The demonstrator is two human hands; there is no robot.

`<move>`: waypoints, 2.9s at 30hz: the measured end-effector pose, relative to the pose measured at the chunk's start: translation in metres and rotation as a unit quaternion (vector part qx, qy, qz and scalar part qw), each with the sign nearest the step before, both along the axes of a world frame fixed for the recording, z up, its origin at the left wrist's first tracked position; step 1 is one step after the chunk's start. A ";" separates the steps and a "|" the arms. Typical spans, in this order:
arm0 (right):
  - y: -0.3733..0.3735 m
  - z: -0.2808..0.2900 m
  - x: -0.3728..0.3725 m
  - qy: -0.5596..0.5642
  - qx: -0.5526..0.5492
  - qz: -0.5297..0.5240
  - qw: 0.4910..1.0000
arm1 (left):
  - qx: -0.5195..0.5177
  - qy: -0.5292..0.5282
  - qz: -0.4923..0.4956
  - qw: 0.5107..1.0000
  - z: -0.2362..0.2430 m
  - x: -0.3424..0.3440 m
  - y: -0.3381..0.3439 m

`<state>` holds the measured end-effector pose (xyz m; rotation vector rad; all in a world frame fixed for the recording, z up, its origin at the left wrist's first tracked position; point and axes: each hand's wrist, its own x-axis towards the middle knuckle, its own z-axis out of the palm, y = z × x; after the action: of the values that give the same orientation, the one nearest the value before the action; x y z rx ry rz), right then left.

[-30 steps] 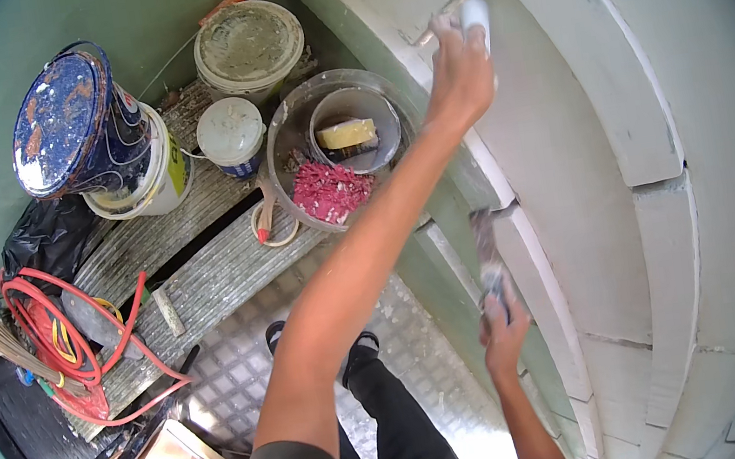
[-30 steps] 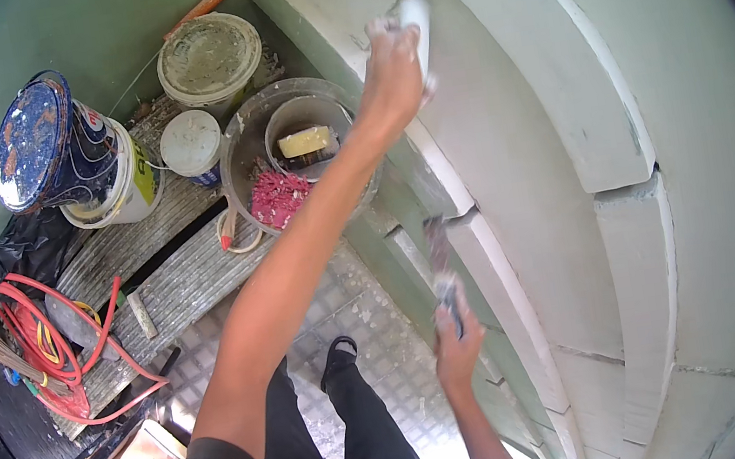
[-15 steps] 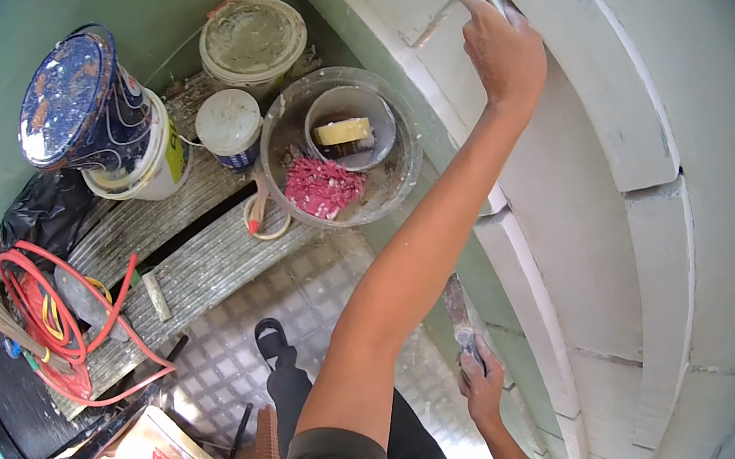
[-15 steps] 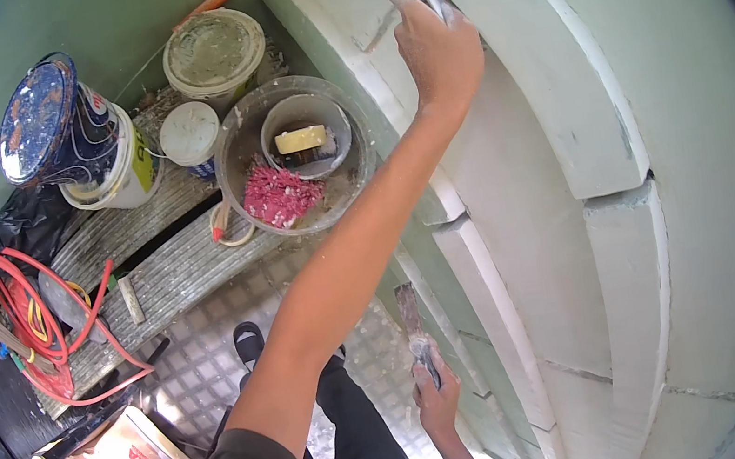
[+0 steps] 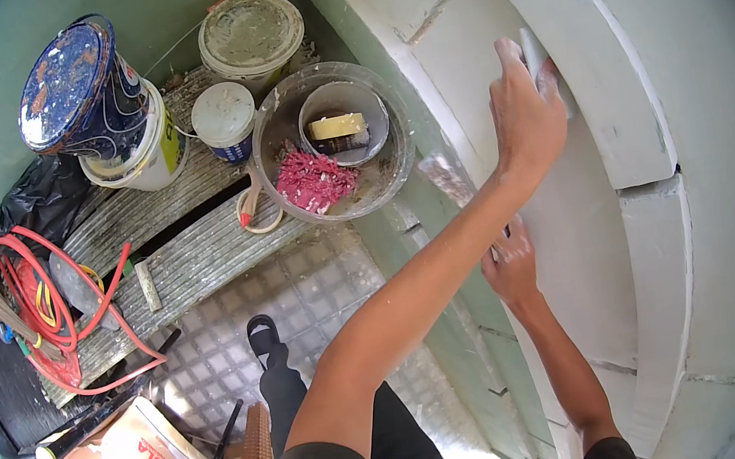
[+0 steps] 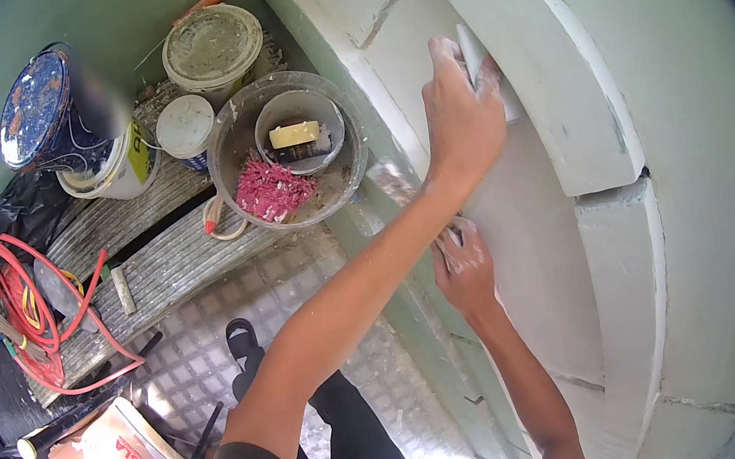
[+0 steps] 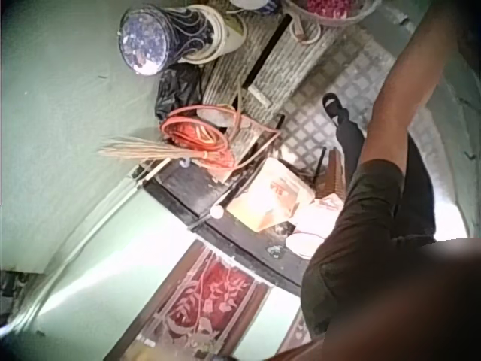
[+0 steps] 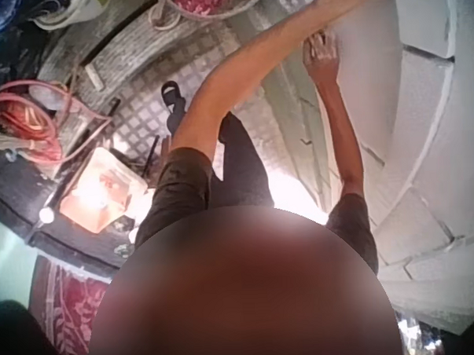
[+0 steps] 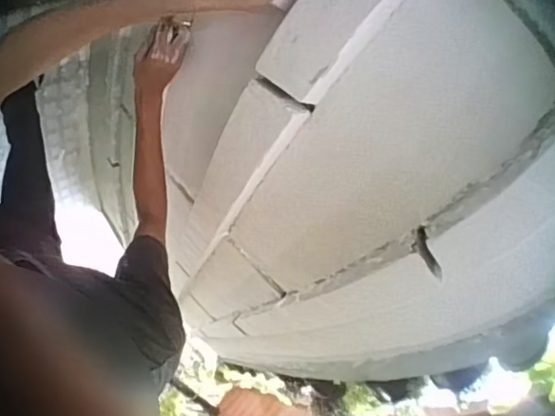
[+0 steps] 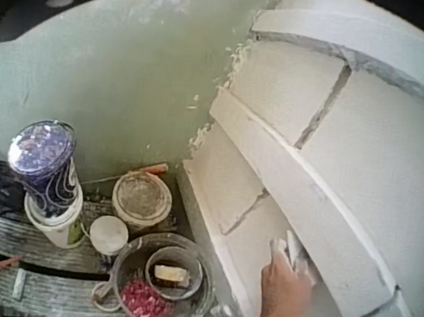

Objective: Applying and smoothing grout or putty between white wall panels using a putty knife and a sanding block.

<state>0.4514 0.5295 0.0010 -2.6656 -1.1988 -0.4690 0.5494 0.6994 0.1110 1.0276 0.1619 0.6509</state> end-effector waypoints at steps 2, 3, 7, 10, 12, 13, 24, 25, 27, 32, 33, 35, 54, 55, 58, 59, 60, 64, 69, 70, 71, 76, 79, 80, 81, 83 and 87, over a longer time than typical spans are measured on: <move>0.012 -0.001 0.006 0.062 0.028 -0.020 0.997 | 0.001 0.057 0.051 0.997 0.013 0.012 0.019; 0.013 -0.004 0.007 0.063 0.029 -0.017 0.997 | 0.002 0.058 0.055 0.997 0.010 0.015 0.019; 0.007 -0.007 0.007 0.064 0.049 -0.066 0.995 | 0.045 0.033 0.097 0.994 -0.010 -0.013 -0.040; 0.008 -0.002 0.009 0.023 0.033 -0.069 0.997 | -0.007 0.006 0.050 0.999 -0.002 -0.016 -0.041; 0.015 -0.008 0.007 0.007 0.066 -0.025 0.997 | -0.019 0.038 0.055 0.998 0.006 0.004 -0.005; 0.016 -0.011 0.005 0.079 0.068 -0.072 0.992 | -0.022 0.083 0.089 0.992 0.012 0.020 0.022; 0.026 -0.004 0.000 0.087 0.125 -0.074 0.985 | 0.025 0.101 0.185 0.977 0.014 0.050 0.054; 0.011 -0.009 0.007 0.061 0.106 -0.066 0.990 | 0.034 0.086 0.243 0.966 0.010 0.046 0.028; -0.010 -0.012 0.018 0.019 0.083 -0.066 0.994 | -0.033 0.036 0.126 0.991 -0.003 0.024 -0.010; 0.029 -0.003 0.003 0.078 0.118 -0.088 0.986 | -0.038 0.145 0.104 0.983 0.026 0.058 0.073; 0.025 -0.004 0.003 0.075 0.118 -0.089 0.986 | -0.039 0.105 0.140 0.984 0.014 0.062 0.067; 0.005 -0.006 0.009 0.065 0.124 -0.078 0.987 | -0.062 0.071 0.081 0.992 0.002 0.028 0.017; -0.001 -0.013 0.014 0.053 0.105 -0.086 0.989 | -0.086 0.041 0.000 0.995 -0.012 0.033 0.010; 0.002 -0.009 0.015 0.056 0.110 -0.082 0.989 | -0.040 0.061 0.078 0.994 0.000 0.043 0.019; 0.022 -0.005 0.012 0.063 0.132 -0.062 0.987 | -0.042 0.073 0.155 0.984 0.008 0.053 0.044; 0.027 -0.003 0.011 0.052 0.149 -0.039 0.987 | -0.044 0.075 0.112 0.990 0.005 0.045 0.050; 0.028 -0.003 0.007 0.053 0.154 -0.035 0.986 | -0.043 0.072 0.077 0.993 0.008 0.038 0.062; 0.019 -0.012 0.016 0.058 0.165 -0.037 0.984 | 0.065 0.026 -0.023 0.997 -0.071 -0.080 0.010; 0.000 -0.034 -0.001 0.061 0.171 -0.217 0.959 | -0.031 0.207 -0.096 0.973 -0.085 -0.325 0.083; -0.006 -0.050 -0.011 0.049 0.163 -0.299 0.939 | -0.089 0.241 -0.109 0.960 -0.092 -0.369 0.099; 0.006 -0.048 -0.034 0.061 0.221 -0.267 0.936 | -0.119 0.250 -0.089 0.957 -0.093 -0.414 0.116; 0.004 0.004 -0.181 0.241 0.173 -0.163 0.941 | -0.132 0.234 -0.061 0.961 -0.027 -0.515 0.202; -0.045 -0.020 -0.270 0.268 0.113 -0.256 0.922 | -0.161 0.266 -0.044 0.949 -0.001 -0.503 0.249; -0.064 -0.029 -0.302 0.268 0.091 -0.291 0.914 | -0.154 0.250 -0.052 0.954 -0.001 -0.502 0.263; -0.077 -0.029 -0.334 0.304 0.079 -0.380 0.870 | -0.174 0.236 -0.067 0.954 0.010 -0.496 0.272; -0.102 -0.038 -0.383 0.339 0.059 -0.468 0.814 | -0.129 0.241 -0.068 0.959 0.037 -0.472 0.288; -0.130 -0.048 -0.442 0.348 0.033 -0.606 0.714 | 0.042 0.344 -0.091 0.934 0.065 -0.428 0.313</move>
<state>0.0091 0.3996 -0.0470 -2.7089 0.8448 0.3785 0.1210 1.0125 0.1760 1.3057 0.6474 0.1058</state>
